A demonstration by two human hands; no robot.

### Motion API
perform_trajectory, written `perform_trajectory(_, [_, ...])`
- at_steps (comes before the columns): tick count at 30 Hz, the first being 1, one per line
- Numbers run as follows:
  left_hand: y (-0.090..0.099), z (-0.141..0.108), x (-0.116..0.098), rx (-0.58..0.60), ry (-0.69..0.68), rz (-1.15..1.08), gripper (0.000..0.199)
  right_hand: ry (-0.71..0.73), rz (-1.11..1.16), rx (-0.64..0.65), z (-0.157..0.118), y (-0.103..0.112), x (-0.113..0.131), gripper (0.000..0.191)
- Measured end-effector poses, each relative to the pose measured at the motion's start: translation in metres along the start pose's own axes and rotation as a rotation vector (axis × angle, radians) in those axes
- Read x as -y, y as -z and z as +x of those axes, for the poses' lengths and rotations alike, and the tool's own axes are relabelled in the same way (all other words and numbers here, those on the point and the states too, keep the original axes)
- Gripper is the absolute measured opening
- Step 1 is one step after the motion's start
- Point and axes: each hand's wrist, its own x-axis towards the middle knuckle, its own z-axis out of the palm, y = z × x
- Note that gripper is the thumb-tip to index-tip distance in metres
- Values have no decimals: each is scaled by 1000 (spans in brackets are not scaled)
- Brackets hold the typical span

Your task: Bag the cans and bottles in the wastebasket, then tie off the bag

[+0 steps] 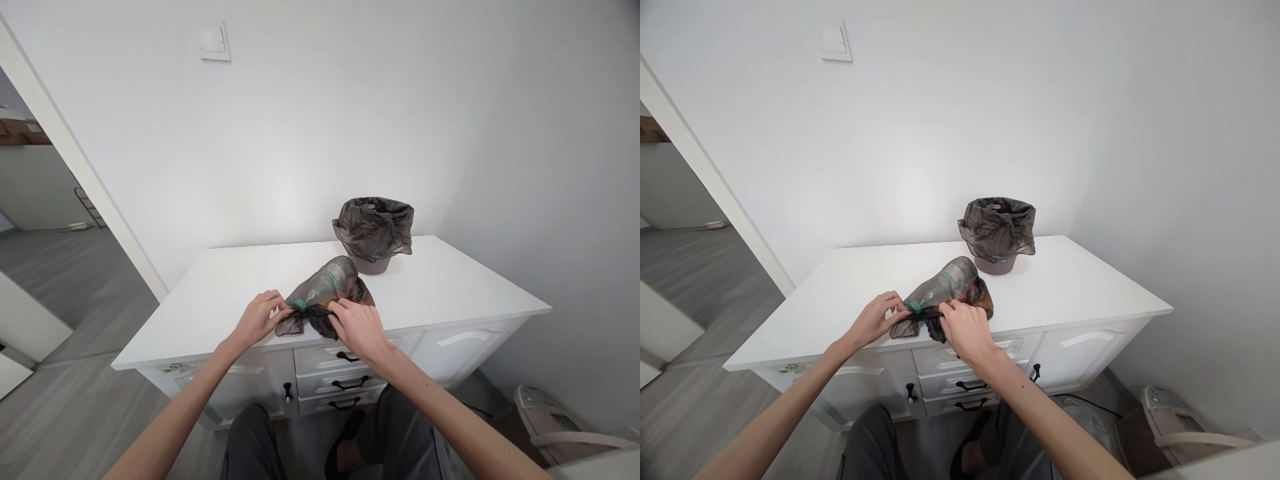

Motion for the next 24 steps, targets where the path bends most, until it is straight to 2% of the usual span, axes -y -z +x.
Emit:
perform_trajectory(4, [3,-4,4,-137,-29,112,31,-63,109,-154,-12,0,-20,22])
perform_trajectory(8, [7,-3,0,-304,-36,183,23,-187,386,-398,-24,-19,-48,28])
perform_trajectory(12, [11,4,-15,-436,23,152,23,-286,607,-457,-27,-41,-65,33])
perform_trajectory(14, [12,7,-24,-421,18,101,21,-295,616,-458,-27,-49,-65,33])
perform_trajectory(16, [13,8,-32,-375,-45,76,14,-285,602,-459,-28,-51,-62,30])
perform_trajectory(19, [16,7,-43,-328,-201,146,31,-266,588,-475,-33,-51,-55,25])
perform_trajectory(22, [18,6,-57,-278,-323,238,36,-217,518,-601,-47,-51,-46,23])
perform_trajectory(24, [17,9,-66,-212,-380,272,37,-133,444,-700,-61,-55,-34,26])
